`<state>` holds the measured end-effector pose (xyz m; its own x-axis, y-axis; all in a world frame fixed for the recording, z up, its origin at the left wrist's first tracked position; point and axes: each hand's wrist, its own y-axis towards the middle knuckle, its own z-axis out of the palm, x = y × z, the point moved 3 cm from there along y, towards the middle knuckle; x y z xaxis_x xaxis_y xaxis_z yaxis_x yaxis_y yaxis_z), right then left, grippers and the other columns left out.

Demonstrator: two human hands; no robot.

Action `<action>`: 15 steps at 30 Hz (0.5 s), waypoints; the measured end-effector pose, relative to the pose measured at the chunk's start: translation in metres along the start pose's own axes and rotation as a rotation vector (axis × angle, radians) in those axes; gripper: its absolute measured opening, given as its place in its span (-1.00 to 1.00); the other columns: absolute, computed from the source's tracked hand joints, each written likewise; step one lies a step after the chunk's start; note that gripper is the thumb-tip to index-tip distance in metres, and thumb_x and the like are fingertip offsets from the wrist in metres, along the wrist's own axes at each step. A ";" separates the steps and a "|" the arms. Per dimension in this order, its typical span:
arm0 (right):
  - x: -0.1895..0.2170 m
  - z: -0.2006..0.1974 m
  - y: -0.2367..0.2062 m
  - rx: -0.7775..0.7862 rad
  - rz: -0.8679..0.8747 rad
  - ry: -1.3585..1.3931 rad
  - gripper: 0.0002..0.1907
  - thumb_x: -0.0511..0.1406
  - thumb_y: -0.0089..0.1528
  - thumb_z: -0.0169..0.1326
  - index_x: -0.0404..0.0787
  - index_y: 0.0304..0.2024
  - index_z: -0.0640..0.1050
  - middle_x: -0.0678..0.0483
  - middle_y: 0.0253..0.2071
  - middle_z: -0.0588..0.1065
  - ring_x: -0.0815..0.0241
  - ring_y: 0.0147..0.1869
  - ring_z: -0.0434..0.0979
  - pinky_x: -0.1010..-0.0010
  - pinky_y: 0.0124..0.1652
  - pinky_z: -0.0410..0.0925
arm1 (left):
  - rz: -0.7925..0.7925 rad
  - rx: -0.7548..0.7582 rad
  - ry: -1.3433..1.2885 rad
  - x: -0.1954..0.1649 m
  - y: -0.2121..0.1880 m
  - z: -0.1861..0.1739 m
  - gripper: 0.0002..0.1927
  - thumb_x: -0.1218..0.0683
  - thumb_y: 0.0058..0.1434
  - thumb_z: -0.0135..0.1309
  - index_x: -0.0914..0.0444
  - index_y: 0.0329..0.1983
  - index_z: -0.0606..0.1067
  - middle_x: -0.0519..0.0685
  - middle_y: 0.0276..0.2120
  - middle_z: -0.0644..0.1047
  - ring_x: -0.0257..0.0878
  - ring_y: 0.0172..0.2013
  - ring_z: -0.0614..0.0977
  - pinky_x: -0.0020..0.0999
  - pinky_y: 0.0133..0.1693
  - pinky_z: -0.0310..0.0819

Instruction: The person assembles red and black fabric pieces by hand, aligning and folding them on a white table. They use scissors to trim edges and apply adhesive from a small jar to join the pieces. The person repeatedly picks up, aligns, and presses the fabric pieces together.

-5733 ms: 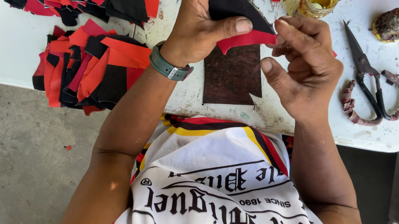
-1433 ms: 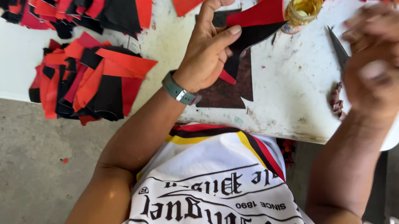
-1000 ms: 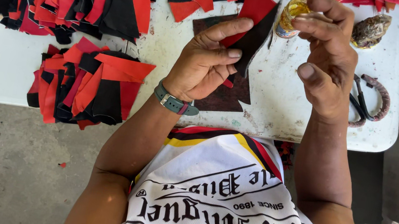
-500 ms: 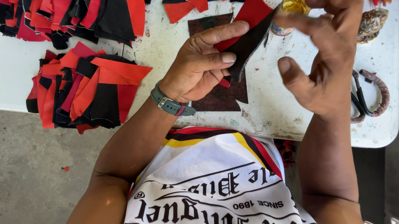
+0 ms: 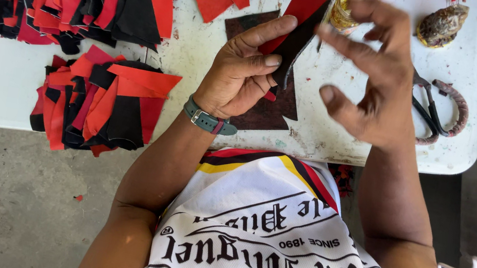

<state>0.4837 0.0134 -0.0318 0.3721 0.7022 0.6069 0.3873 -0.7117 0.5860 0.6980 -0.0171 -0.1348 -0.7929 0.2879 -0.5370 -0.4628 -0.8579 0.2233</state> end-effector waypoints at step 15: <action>0.019 0.010 -0.007 0.040 -0.062 -0.175 -0.47 -0.18 0.02 0.26 -0.26 0.03 0.67 -0.25 0.26 0.25 -0.15 0.40 0.25 0.02 0.27 0.26 | 0.017 0.045 0.014 0.001 0.002 -0.004 -0.49 0.40 0.48 0.04 0.35 0.46 0.32 0.08 0.36 0.41 -0.23 0.09 0.63 -0.38 0.02 0.61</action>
<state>0.4965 0.0319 -0.0304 0.4864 0.7396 0.4652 0.4458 -0.6680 0.5958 0.6976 -0.0205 -0.1378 -0.7956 0.2670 -0.5438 -0.4668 -0.8424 0.2692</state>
